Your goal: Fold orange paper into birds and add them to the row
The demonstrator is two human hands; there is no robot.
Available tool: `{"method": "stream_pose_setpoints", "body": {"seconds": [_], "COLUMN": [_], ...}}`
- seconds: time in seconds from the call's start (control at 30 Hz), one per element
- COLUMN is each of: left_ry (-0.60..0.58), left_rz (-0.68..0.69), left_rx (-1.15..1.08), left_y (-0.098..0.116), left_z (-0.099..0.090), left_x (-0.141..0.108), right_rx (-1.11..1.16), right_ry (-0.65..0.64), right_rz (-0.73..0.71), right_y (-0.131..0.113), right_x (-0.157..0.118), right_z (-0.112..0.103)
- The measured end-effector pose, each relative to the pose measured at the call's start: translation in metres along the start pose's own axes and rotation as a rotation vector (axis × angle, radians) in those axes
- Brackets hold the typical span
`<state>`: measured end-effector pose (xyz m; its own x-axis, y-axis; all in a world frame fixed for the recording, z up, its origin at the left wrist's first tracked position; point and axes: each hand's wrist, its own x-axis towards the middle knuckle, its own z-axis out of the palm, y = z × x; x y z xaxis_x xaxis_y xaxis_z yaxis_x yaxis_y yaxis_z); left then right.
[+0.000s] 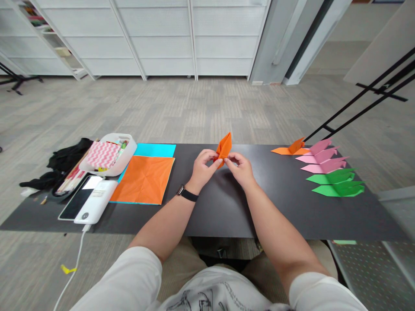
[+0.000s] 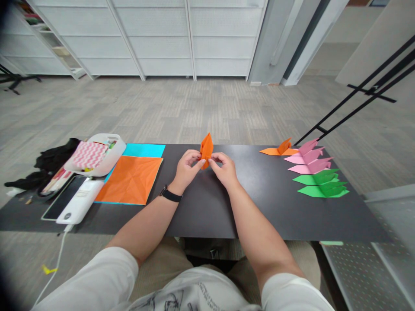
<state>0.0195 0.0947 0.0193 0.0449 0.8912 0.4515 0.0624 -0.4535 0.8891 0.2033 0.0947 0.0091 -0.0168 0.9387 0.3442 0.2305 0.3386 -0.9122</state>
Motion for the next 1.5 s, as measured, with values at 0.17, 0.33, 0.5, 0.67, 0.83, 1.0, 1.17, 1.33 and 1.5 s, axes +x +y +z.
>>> {"method": "stream_pose_setpoints", "body": {"seconds": [0.17, 0.33, 0.5, 0.67, 0.83, 1.0, 1.17, 1.33, 1.5], "left_ry": [0.068, 0.082, 0.012, -0.069, -0.175, -0.319, -0.436, -0.486, -0.459], "left_rz": [0.023, 0.044, 0.058, 0.153, 0.131, 0.087, 0.048, 0.049, 0.063], "left_rx": [0.134, 0.163, 0.195, 0.276, 0.364, 0.423, 0.498, 0.586, 0.631], "left_y": [0.012, 0.012, 0.013, 0.013, -0.002, -0.020, -0.023, -0.019, -0.024], "left_z": [-0.002, -0.002, -0.004, -0.007, -0.010, -0.011, -0.007, -0.005, -0.006], "left_x": [-0.001, -0.004, -0.004, -0.003, 0.000, 0.002, -0.002, -0.002, -0.003], "right_rx": [-0.094, -0.089, -0.099, -0.155, -0.203, -0.307, -0.515, -0.677, -0.827], "right_ry": [0.011, 0.040, 0.065, 0.017, -0.098, -0.215, -0.351, -0.334, -0.276], "right_rz": [-0.031, -0.074, -0.154, -0.113, -0.091, -0.002, 0.019, -0.002, 0.020], "right_y": [-0.007, -0.011, -0.015, -0.018, -0.004, 0.010, 0.016, 0.022, 0.025], "right_x": [-0.001, -0.002, -0.001, 0.001, 0.005, 0.007, 0.004, 0.002, -0.002], "right_z": [-0.001, -0.001, -0.004, -0.013, -0.022, -0.027, -0.026, -0.022, -0.021]}}
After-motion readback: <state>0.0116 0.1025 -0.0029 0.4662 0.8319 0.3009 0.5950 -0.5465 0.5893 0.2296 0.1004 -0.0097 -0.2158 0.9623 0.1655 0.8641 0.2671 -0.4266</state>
